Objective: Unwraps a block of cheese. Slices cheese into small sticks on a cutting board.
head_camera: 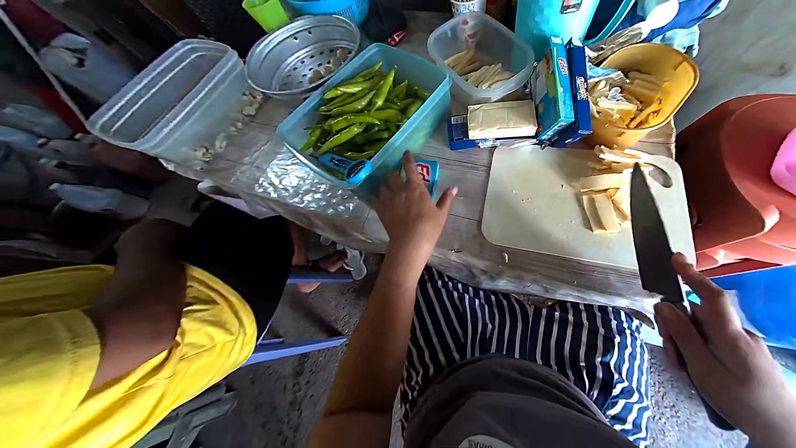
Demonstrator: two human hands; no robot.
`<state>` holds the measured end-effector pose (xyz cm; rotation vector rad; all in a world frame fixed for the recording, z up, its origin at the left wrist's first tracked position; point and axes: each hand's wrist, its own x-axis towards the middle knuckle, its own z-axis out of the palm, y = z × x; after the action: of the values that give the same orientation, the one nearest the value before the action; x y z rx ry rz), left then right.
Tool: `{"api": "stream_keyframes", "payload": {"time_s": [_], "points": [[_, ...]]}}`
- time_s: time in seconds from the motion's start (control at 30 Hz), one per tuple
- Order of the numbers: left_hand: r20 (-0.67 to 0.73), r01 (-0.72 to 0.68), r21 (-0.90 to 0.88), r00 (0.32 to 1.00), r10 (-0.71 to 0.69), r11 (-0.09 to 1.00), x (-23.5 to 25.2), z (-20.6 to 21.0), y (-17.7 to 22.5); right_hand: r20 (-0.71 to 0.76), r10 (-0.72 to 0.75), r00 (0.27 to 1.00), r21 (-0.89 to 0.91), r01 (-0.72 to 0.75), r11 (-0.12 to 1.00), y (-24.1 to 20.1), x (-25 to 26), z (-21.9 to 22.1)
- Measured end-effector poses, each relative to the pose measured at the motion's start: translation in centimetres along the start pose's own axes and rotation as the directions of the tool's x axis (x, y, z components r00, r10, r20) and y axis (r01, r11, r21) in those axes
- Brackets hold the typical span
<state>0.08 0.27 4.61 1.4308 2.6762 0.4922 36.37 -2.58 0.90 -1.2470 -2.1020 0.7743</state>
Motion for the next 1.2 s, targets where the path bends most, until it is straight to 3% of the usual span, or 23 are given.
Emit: {"api": "stream_keyframes", "payload": {"time_s": [0.13, 0.2, 0.27, 0.3, 0.37, 0.43, 0.47, 0.5, 0.53, 0.57, 0.6, 0.67, 0.73, 0.83, 0.9, 1.2], "points": [[0.075, 0.129, -0.009, 0.989, -0.128, 0.992, 0.2, 0.7, -1.8, 0.091, -0.092, 0.992, -0.324, 0.116, 0.939, -2.7, 3.0, 1.5], [0.051, 0.111, -0.197, 0.993, -0.103, 0.974, 0.5, 0.7, -2.8, 0.092, -0.156, 0.984, -0.356, 0.178, 0.917, -3.8, 3.9, 2.5], [0.019, 0.026, -0.522, 1.0, -0.018, 0.853, -0.1, 0.7, -4.2, 0.068, -0.235, 0.97, -0.341, 0.244, 0.908, -4.5, 4.6, 2.9], [-0.003, -0.038, -0.694, 0.999, 0.051, 0.719, -0.8, 0.8, -4.5, 0.049, -0.272, 0.961, -0.326, 0.273, 0.905, -4.8, 4.7, 2.9], [-0.014, -0.066, -0.956, 0.983, 0.181, 0.287, -2.6, 1.1, -4.3, 0.021, -0.331, 0.943, -0.299, 0.322, 0.898, -5.3, 4.7, 2.6], [0.008, 0.063, -0.973, 0.971, 0.239, -0.222, -4.0, 1.9, -3.3, 0.015, -0.38, 0.925, -0.307, 0.366, 0.879, -5.9, 4.5, 2.1], [0.036, 0.146, -0.909, 0.96, 0.277, -0.39, -4.5, 2.1, -2.8, 0.021, -0.401, 0.916, -0.315, 0.386, 0.867, -6.2, 4.4, 1.8], [0.065, 0.212, -0.847, 0.952, 0.301, -0.487, -4.8, 2.2, -2.2, 0.028, -0.413, 0.91, -0.321, 0.399, 0.859, -6.5, 4.2, 1.6], [0.089, 0.243, -0.833, 0.946, 0.312, -0.498, -5.1, 2.3, -1.7, 0.037, -0.421, 0.906, -0.327, 0.409, 0.852, -6.7, 4.1, 1.4], [0.104, 0.237, -0.866, 0.947, 0.305, -0.441, -5.2, 2.5, -1.3, 0.046, -0.428, 0.902, -0.329, 0.419, 0.847, -6.9, 3.9, 1.2], [0.085, 0.189, -0.919, 0.952, 0.294, -0.345, -5.2, 2.8, -1.1, 0.063, -0.431, 0.9, -0.335, 0.426, 0.841, -7.0, 3.8, 0.9], [0.0, 0.014, -0.998, 0.963, 0.268, -0.053, -5.1, 3.0, -0.9, 0.107, -0.424, 0.899, -0.354, 0.433, 0.829, -7.2, 3.5, 0.3], [-0.106, -0.158, -0.967, 0.963, 0.249, 0.201, -4.8, 2.9, -0.7, 0.131, -0.408, 0.903, -0.386, 0.426, 0.818, -7.3, 3.2, -0.3], [-0.225, -0.313, -0.863, 0.941, 0.254, 0.396, -4.5, 2.5, -0.7, 0.14, -0.375, 0.916, -0.433, 0.398, 0.809, -7.4, 2.9, -0.9], [-0.254, -0.352, -0.814, 0.931, 0.262, 0.461, -4.2, 2.4, -0.7, 0.139, -0.36, 0.922, -0.446, 0.383, 0.809, -7.4, 2.8, -1.0], [-0.219, -0.327, -0.779, 0.941, 0.256, 0.535, -3.9, 2.3, -0.5, 0.129, -0.341, 0.931, -0.477, 0.36, 0.802, -7.4, 2.4, -1.1]]}}
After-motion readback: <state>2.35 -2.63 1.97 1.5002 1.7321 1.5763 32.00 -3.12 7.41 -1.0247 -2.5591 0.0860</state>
